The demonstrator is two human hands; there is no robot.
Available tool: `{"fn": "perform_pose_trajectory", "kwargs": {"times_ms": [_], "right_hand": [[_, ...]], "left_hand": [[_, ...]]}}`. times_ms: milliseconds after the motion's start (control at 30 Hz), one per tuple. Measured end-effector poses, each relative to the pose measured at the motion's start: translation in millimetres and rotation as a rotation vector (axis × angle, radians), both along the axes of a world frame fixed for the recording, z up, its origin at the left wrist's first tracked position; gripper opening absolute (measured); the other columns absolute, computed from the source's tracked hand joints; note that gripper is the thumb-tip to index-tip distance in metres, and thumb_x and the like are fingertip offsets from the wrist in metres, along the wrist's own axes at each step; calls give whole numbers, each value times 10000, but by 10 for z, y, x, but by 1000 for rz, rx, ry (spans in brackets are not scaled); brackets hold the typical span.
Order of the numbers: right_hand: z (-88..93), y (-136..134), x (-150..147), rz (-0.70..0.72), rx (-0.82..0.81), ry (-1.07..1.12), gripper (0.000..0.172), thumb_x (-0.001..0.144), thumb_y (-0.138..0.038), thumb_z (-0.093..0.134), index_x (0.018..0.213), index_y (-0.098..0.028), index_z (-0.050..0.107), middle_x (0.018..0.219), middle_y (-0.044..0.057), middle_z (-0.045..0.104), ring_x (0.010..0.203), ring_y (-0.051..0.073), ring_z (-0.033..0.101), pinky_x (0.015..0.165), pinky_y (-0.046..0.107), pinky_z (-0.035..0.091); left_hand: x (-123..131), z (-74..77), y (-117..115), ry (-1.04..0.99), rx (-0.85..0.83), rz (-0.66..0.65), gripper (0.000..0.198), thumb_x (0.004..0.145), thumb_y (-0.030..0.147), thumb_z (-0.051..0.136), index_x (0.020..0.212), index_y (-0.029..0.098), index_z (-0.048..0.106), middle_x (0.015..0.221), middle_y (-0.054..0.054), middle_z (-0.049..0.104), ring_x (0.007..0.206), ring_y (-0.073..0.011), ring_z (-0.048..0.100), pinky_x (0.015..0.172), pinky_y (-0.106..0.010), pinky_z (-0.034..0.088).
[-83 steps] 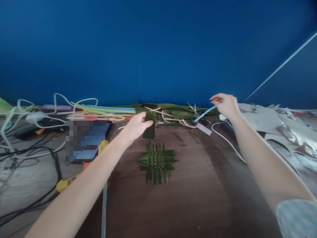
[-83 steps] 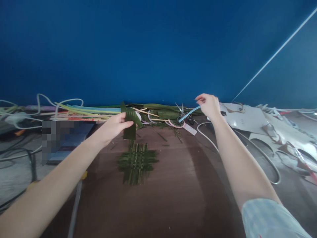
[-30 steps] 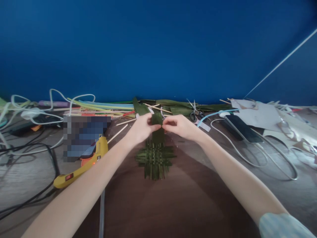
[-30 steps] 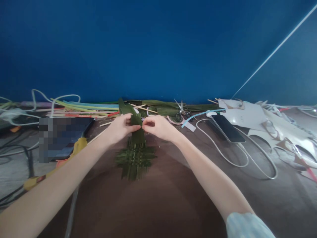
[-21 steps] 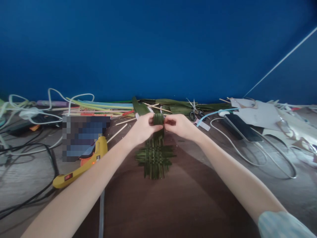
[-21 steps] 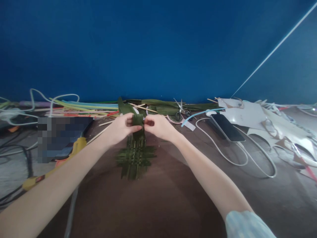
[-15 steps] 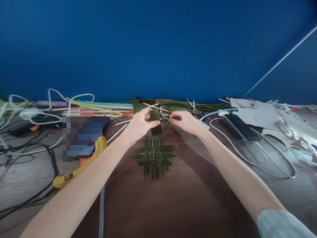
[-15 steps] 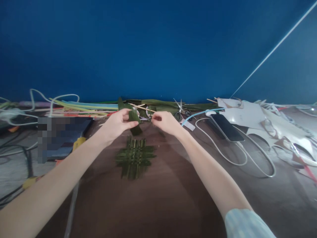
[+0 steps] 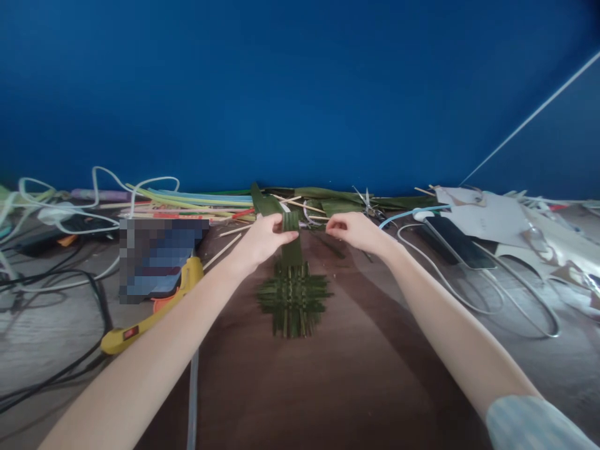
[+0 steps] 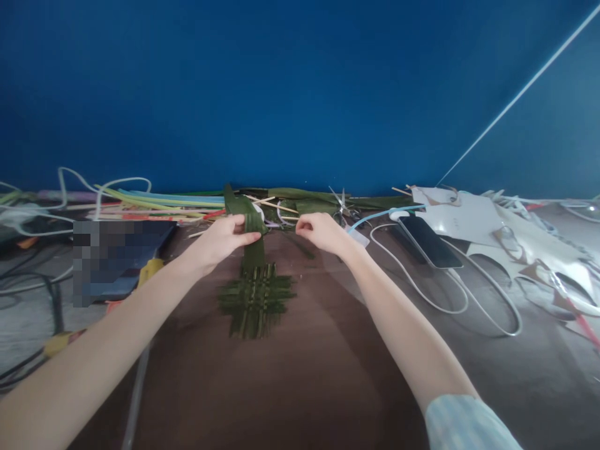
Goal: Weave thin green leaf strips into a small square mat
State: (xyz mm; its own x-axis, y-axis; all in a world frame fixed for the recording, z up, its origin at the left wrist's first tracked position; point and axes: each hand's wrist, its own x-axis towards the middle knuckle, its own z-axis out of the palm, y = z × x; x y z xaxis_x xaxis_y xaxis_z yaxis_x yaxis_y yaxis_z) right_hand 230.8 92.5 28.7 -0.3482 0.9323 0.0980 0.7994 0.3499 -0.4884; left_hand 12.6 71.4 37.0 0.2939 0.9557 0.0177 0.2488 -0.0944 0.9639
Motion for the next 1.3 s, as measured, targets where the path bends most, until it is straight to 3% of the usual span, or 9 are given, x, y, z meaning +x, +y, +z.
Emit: {"fn": "perform_pose_trajectory", "kwargs": {"times_ms": [133,300,433,500,633,800,1300], "right_hand": [[6,2,-1,30,139,0,137,711,-124,524,722,-176,650,800,42,622,733,148,558,681,276,398],[50,-38,-88,-25,104,62,177,752,-176,511,825,-190,672,811,43,657,751,170,572,723,314,417],[102,-103,-180,62,182,98,252,690,-44,466,752,-180,669,874,51,634,861,179,559,799,321,403],[134,-149,-229,101,94,203,247,706,-56,452,770,-176,658,875,43,632,826,159,569,770,303,415],[193,-241,-326,190,-139,327,142,770,-256,504,778,-164,612,797,24,631,750,147,558,705,292,412],[210,-286,-402,198,-94,265,115,753,-250,516,700,-157,559,686,-5,565,651,114,488,645,267,369],[170,-291,-407,177,-23,278,83,724,-211,517,656,-164,525,657,-16,536,618,102,467,614,241,353]], "left_hand": [[7,-11,-10,37,-45,2,159,714,178,581,861,139,628,867,-36,674,807,-171,603,734,-299,435],[0,-35,0,76,14,-3,105,676,206,614,758,142,613,752,-16,646,707,-152,579,665,-275,418],[1,-39,9,53,30,-40,95,667,222,608,723,147,593,702,0,617,656,-137,561,603,-252,401],[5,-56,20,37,34,-50,125,655,236,615,741,148,596,692,1,608,645,-137,558,594,-253,402],[1,-115,51,18,44,-67,205,634,272,633,789,142,603,710,-11,614,635,-146,565,627,-282,425],[-14,-118,52,34,74,-47,234,628,301,644,786,136,597,718,-19,612,651,-154,567,650,-300,435],[50,-69,-11,-66,39,-85,176,651,240,628,787,142,575,793,-31,640,755,-161,587,713,-309,457]]}}
